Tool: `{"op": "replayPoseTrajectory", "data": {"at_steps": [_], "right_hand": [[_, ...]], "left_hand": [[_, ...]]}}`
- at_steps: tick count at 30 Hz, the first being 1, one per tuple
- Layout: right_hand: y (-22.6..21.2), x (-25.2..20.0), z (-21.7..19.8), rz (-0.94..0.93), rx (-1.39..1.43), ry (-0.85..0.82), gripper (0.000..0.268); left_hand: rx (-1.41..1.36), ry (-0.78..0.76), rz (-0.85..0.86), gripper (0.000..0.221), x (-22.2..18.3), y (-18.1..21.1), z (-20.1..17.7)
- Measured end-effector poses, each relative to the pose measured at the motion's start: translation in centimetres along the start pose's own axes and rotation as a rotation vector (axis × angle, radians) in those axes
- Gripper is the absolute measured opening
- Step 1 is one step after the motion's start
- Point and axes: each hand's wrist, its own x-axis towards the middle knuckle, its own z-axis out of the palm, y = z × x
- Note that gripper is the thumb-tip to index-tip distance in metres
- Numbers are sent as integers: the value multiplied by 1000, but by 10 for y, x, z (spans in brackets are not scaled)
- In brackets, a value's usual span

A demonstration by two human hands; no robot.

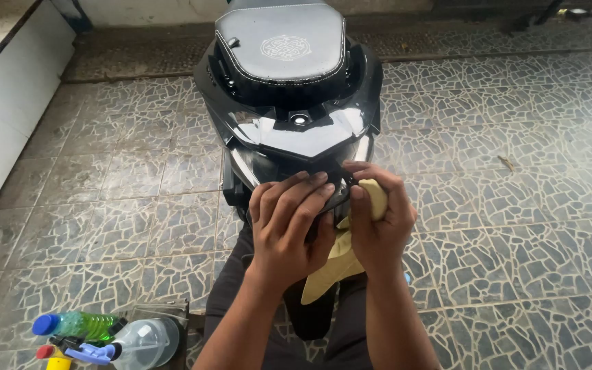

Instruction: The person wipes the front headlight and the seat of a black scooter using a yellow cloth. They clean the headlight area first, then move to the seat, and finally return to the headlight.

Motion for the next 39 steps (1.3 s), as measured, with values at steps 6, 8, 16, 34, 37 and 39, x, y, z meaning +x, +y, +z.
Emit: {"op": "replayPoseTrajectory", "data": {"at_steps": [6,8,16,34,37,39], "right_hand": [[-2,0,0,13,-10,0,22],[-2,0,0,9,-18,1,21],[-3,-2,2,22,-17,15,20],[6,1,10,61,-71,113,21],[17,1,9,61,-77,132,22],[25,1,8,55,31,134,28]], "left_hand": [[-1,-11,5,28,3,1,-3],[-1,-13,4,28,2,1,-3],[-4,-12,10,29,4,1,-3],[-2,1,9,28,5,1,-1],[2,5,7,27,3,1,-1],[12,26,20,26,3,-1,1]]}}
